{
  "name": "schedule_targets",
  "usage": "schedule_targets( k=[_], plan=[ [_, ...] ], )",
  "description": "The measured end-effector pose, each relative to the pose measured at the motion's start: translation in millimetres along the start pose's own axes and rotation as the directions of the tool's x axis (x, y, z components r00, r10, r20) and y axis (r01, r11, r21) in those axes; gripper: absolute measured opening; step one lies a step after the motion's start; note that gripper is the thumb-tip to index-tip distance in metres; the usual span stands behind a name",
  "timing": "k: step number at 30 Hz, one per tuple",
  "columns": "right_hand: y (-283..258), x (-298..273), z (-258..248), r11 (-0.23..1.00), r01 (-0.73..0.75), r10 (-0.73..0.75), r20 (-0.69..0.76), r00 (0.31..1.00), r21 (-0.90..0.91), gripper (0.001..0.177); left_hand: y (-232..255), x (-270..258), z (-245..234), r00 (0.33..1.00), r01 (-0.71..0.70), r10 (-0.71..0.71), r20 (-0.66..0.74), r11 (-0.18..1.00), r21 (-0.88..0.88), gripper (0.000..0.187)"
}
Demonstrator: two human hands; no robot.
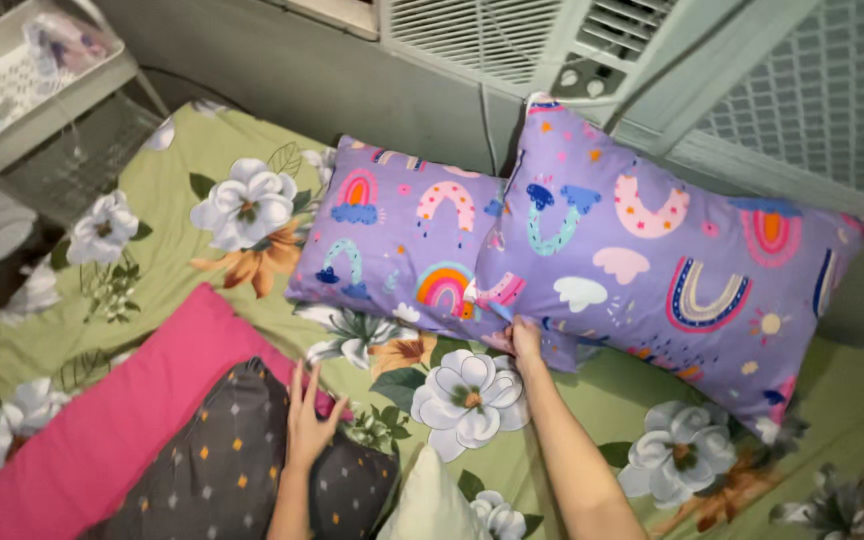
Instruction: The person removes several pillowcases from their pillows and replaces them with different pillowcases by hand.
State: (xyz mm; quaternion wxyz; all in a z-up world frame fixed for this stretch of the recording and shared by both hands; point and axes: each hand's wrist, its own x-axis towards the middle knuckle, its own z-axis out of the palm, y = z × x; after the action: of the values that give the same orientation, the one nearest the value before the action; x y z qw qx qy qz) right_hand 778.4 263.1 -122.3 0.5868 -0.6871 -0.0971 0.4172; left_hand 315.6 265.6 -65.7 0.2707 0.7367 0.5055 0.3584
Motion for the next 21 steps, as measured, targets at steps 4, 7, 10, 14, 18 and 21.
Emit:
schedule_targets(
  k=[4, 7, 10, 14, 18, 21],
  plan=[
    [13.3, -26.0, -24.9, 0.942, 0.102, -0.084, 0.070, 0.994, -0.319, 0.035, -8.7, 1.4, 16.9, 1.000, -0.001, 0.001, -0.011, 1.000, 0.002, 0.082],
    [25.2, -66.8, -42.5, 0.904, 0.174, -0.110, 0.179, 0.978, -0.390, 0.033, -15.3, -5.1, 32.2, 1.000, -0.024, 0.024, -0.011, 0.999, 0.042, 0.079],
    [37.0, -128.3, -56.3, 0.914, 0.152, -0.022, 0.328, 0.944, -0.377, 0.039, -13.7, -14.4, 35.6, 0.994, 0.085, -0.082, 0.070, 0.996, -0.036, 0.069],
    [15.6, -215.1, -53.9, 0.955, 0.190, -0.065, 0.466, 0.883, -0.227, 0.041, 54.0, -43.0, 60.1, 0.962, 0.089, -0.018, 0.273, 0.964, -0.252, 0.064],
    [-36.6, -270.7, -31.1, 0.985, 0.172, -0.157, 0.567, 0.809, 0.027, 0.034, 151.4, -55.5, 54.8, 0.819, 0.440, -0.246, 0.517, 0.849, -0.293, 0.069],
    [-82.4, -307.1, -6.3, 0.939, 0.340, -0.287, 0.655, 0.699, 0.049, 0.034, 219.9, -24.2, 27.1, 0.989, 0.137, -0.116, 0.088, 0.547, -0.826, 0.058]
  ],
)
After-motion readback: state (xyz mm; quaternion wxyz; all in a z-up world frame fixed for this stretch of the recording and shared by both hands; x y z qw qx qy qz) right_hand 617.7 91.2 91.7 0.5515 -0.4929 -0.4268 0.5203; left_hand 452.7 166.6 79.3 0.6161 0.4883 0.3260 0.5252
